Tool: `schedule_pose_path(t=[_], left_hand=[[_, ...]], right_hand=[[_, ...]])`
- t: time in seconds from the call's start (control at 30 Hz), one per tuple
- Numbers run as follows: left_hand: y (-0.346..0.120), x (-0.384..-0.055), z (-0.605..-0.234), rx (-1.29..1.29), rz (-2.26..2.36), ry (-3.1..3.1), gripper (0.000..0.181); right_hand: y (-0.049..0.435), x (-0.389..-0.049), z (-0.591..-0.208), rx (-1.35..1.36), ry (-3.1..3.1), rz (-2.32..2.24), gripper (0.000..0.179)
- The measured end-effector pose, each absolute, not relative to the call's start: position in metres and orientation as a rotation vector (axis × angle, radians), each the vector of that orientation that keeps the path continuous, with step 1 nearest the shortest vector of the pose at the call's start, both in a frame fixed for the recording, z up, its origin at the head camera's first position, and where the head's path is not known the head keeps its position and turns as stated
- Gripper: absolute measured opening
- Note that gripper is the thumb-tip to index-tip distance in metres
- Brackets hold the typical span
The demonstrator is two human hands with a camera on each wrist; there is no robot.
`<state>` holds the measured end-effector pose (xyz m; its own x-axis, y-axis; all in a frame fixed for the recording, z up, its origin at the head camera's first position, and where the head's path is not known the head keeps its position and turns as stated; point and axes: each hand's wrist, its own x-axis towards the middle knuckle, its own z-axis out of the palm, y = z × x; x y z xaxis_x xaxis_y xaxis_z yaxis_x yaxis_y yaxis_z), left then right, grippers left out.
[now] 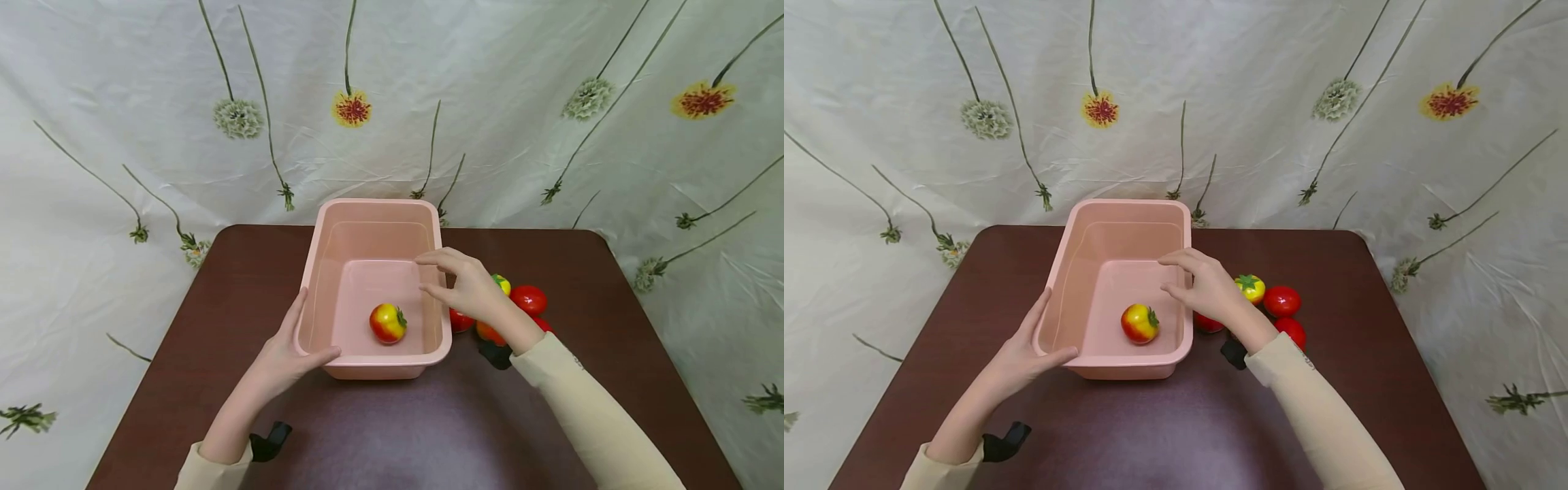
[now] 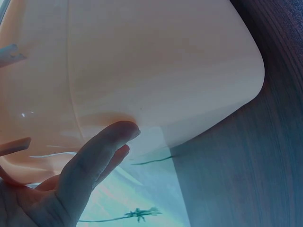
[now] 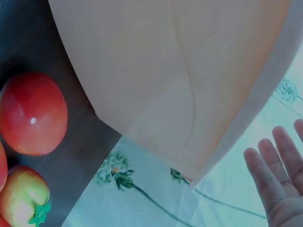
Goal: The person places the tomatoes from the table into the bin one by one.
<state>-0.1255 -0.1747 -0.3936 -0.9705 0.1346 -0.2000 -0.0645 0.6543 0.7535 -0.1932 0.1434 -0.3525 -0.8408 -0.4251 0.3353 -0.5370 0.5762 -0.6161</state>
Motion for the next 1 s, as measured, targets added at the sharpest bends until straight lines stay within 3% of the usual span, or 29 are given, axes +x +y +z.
schedule_pose_path(t=[0.53,1.0], left_hand=[[-0.174,-0.126,-0.392,0.040,1.225,2.600,0.116],[-0.173,-0.126,-0.392,0.037,1.218,2.588,0.117]], right_hand=[[0.186,-0.188,-0.359,0.440,-2.686,1.429,0.039],[0.211,-0.184,-0.377,0.318,-2.697,1.424,0.038]])
